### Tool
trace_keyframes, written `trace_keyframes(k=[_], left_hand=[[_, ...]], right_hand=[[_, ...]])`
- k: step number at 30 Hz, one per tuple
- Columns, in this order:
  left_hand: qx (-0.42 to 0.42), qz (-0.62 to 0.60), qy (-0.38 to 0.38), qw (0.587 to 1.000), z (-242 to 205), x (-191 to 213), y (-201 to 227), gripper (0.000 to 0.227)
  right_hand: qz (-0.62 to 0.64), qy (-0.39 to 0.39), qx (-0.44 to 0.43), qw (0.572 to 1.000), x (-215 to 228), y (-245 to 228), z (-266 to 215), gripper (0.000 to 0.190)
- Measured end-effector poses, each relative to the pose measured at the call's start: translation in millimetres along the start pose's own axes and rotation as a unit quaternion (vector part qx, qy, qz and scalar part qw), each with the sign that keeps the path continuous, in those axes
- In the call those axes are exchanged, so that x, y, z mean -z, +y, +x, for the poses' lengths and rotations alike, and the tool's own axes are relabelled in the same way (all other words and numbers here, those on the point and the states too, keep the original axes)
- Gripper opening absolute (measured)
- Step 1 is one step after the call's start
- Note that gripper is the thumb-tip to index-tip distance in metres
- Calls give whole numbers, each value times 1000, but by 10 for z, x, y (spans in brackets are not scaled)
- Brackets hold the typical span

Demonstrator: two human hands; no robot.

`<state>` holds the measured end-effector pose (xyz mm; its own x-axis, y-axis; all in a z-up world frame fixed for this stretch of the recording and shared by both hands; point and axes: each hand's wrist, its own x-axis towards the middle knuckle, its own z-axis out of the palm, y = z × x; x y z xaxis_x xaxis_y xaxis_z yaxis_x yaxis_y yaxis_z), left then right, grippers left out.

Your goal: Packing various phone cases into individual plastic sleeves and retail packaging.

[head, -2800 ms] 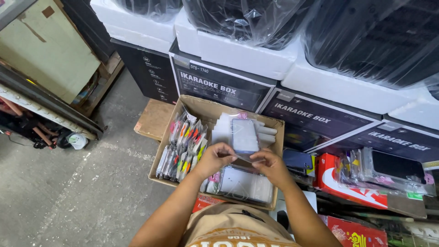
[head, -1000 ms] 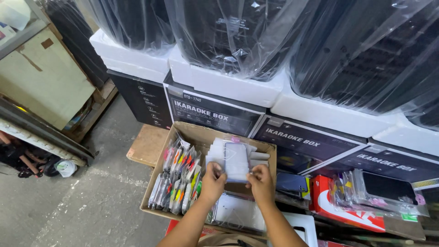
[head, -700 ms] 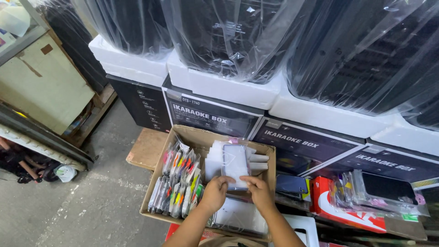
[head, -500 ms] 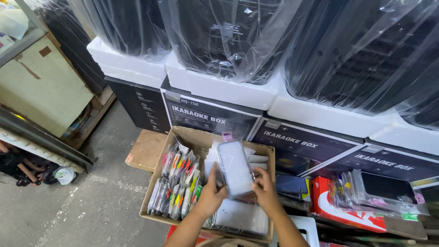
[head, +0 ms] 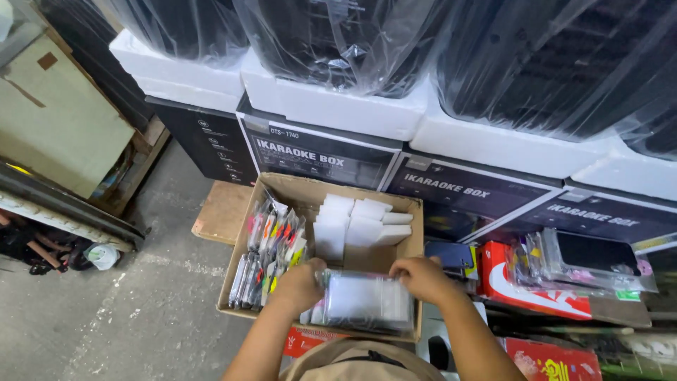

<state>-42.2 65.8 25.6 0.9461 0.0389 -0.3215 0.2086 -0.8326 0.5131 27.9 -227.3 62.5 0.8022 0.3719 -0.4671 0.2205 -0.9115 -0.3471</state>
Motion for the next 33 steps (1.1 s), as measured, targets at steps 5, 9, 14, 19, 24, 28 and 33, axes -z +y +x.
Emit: trace_keyframes(k=[5, 9, 14, 19, 24, 28, 33], left_hand=[[0, 50, 27, 998, -155, 42, 201, 46], [-88, 8, 159, 983, -82, -158, 114, 54], [-127, 57, 56, 989, -242, -63, 338, 73], [-123, 41, 15, 991, -252, -74, 351, 89], [-150, -127, 23, 980, -232, 74, 349, 105], [-224, -253, 163, 927, -263, 353, 435, 122], [-60, -210, -8, 976, -485, 942, 883, 118]], right_hand=[[0, 10, 80, 997, -135, -204, -54, 64], [151, -17, 163, 975, -387, -239, 134, 92], [46, -85, 156, 983, -642, -175, 454, 109], [-34, -136, 119, 983, -423, -311, 514, 101], [101, -220, 150, 959, -349, -214, 649, 109], [224, -190, 198, 935, -20, -178, 549, 103], [278, -22, 324, 904, 294, -337, 521, 86]])
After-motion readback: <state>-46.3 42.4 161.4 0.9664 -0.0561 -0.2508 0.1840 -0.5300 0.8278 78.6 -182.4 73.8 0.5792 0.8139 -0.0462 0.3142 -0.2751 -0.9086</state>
